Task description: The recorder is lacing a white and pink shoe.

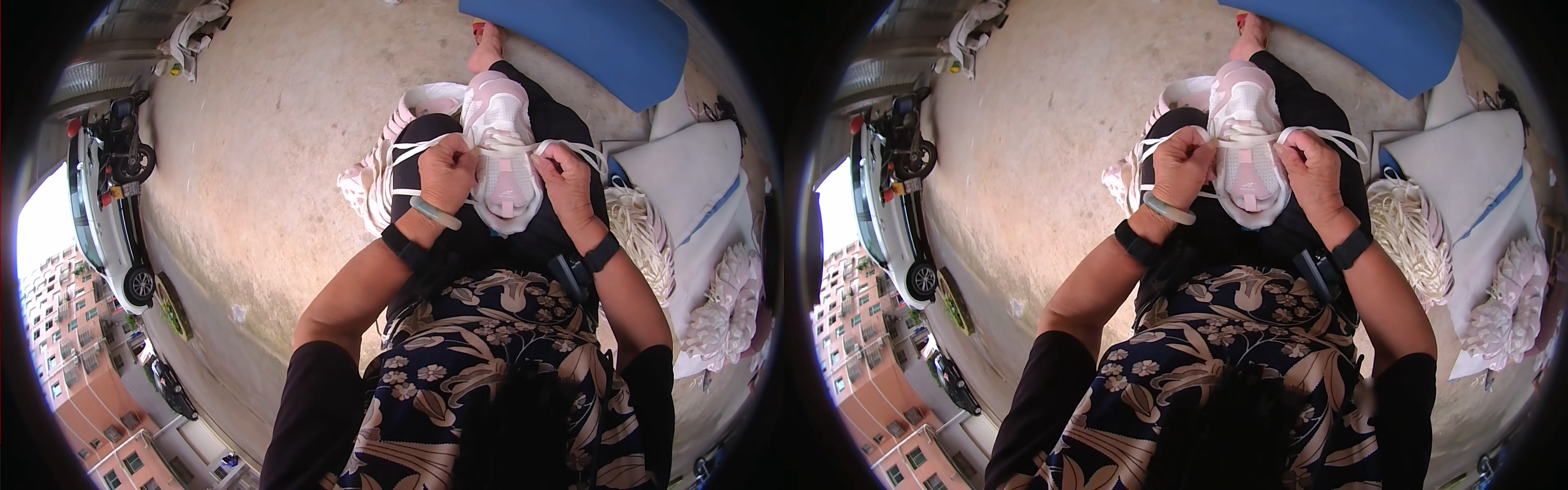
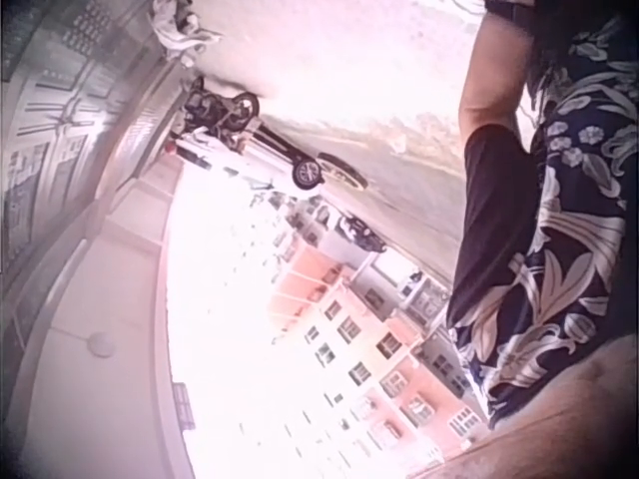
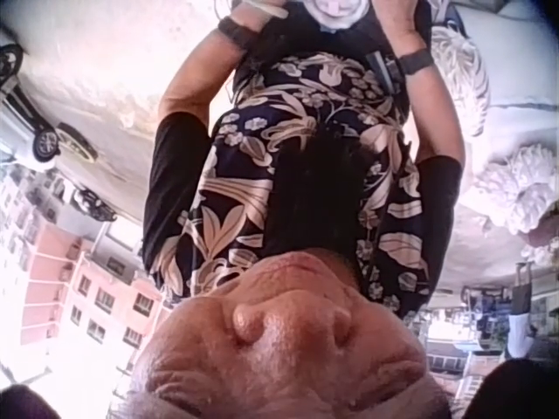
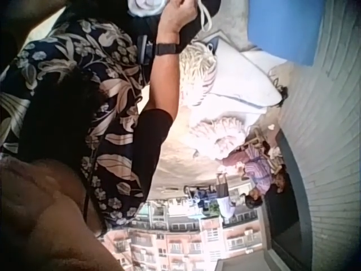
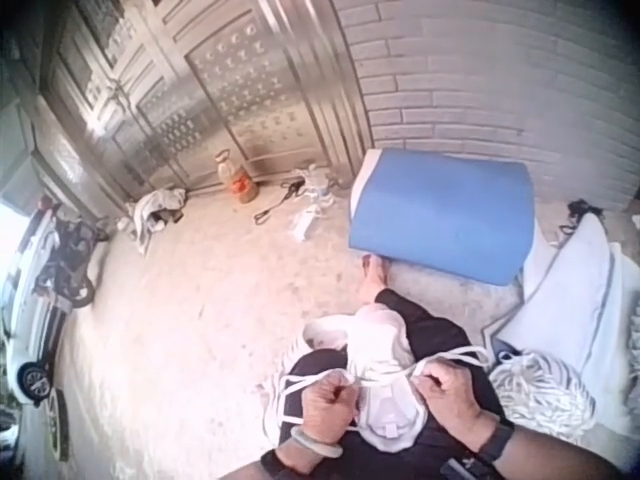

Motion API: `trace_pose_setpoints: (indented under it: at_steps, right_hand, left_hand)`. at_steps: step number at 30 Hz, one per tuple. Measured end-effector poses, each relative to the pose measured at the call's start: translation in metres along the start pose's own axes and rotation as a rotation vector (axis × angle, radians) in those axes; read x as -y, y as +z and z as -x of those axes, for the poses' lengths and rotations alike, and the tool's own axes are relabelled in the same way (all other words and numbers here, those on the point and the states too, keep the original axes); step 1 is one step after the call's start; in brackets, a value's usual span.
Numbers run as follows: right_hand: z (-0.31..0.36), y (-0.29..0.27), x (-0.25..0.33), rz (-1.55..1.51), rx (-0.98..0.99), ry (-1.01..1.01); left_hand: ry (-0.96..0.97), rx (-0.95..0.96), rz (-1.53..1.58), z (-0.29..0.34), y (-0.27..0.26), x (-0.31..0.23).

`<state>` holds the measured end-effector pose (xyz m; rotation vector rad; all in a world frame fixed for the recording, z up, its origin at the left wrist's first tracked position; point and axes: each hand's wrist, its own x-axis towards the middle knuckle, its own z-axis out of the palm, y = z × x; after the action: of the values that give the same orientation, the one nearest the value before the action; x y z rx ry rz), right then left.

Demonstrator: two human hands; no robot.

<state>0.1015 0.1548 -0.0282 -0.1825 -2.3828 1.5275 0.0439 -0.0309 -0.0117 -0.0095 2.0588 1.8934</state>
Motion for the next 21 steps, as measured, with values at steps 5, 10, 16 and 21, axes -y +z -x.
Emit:
trace_pose_setpoints:
  at_steps: [5, 10, 16, 21]
  right_hand:
    - [-0.001, 0.0, 0.0, 0.033, 0.022, 0.019]
    - [0.003, -0.011, 0.009, 0.044, 0.019, 0.138]
    - [-0.003, -0.003, 0.05, 0.227, 0.067, -0.229]
    - [-0.009, 0.021, 0.051, 0.459, 0.21, -0.463]
  left_hand:
    - [0.346, -0.052, -0.483, -0.011, 0.004, 0.007]
    - [0.174, -0.005, -0.503, 0.007, -0.002, -0.021]
    - [0.541, 0.081, -0.829, 0.023, -0.008, -0.021]
    - [0.4, 0.11, -0.826, 0.02, -0.009, -0.02]
